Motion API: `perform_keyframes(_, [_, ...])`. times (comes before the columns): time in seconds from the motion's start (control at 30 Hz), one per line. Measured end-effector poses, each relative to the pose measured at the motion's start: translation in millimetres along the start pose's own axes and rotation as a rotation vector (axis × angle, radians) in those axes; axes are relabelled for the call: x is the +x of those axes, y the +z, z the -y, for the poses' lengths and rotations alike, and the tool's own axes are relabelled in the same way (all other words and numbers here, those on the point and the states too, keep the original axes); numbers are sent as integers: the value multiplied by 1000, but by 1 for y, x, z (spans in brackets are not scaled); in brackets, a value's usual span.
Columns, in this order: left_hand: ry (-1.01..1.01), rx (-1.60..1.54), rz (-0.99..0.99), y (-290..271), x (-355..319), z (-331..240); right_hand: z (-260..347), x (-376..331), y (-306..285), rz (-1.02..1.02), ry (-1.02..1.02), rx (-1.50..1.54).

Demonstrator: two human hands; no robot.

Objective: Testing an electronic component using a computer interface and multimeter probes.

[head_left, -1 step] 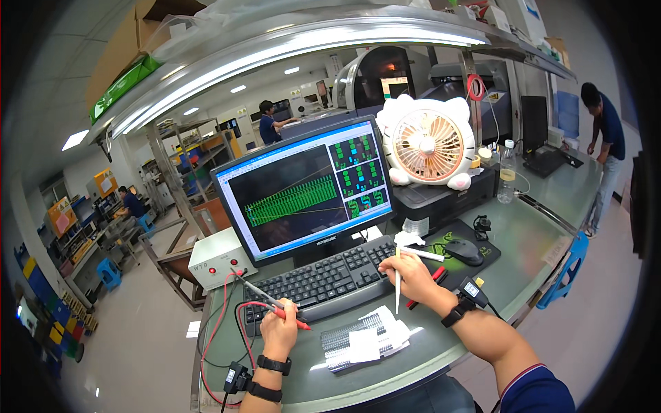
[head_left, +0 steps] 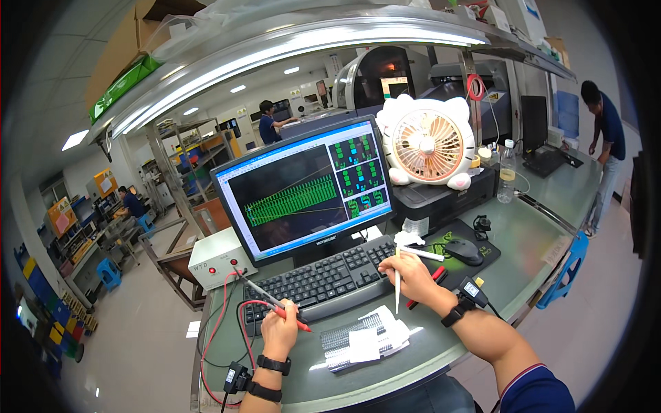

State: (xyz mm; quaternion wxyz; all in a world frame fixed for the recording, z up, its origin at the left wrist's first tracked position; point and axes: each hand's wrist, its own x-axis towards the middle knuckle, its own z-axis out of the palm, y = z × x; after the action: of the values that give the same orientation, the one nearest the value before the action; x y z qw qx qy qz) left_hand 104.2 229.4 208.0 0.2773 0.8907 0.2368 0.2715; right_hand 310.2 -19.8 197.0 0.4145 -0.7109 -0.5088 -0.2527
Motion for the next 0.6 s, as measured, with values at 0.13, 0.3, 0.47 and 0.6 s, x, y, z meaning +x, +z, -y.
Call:
perform_keyframes(0.13, [27,-33,-17,1,0,2,2,0,-1,-11,-4,-22])
perform_keyframes(0.3, [87,-99,-76,1,0,1,-2,-1,1,-13,12,-11])
perform_keyframes(0.47, [120,-128,-109,7,6,14,-5,-2,3,-14,37,18])
perform_keyframes(0.6, [68,-99,-59,4,4,13,-1,-2,2,-6,40,27])
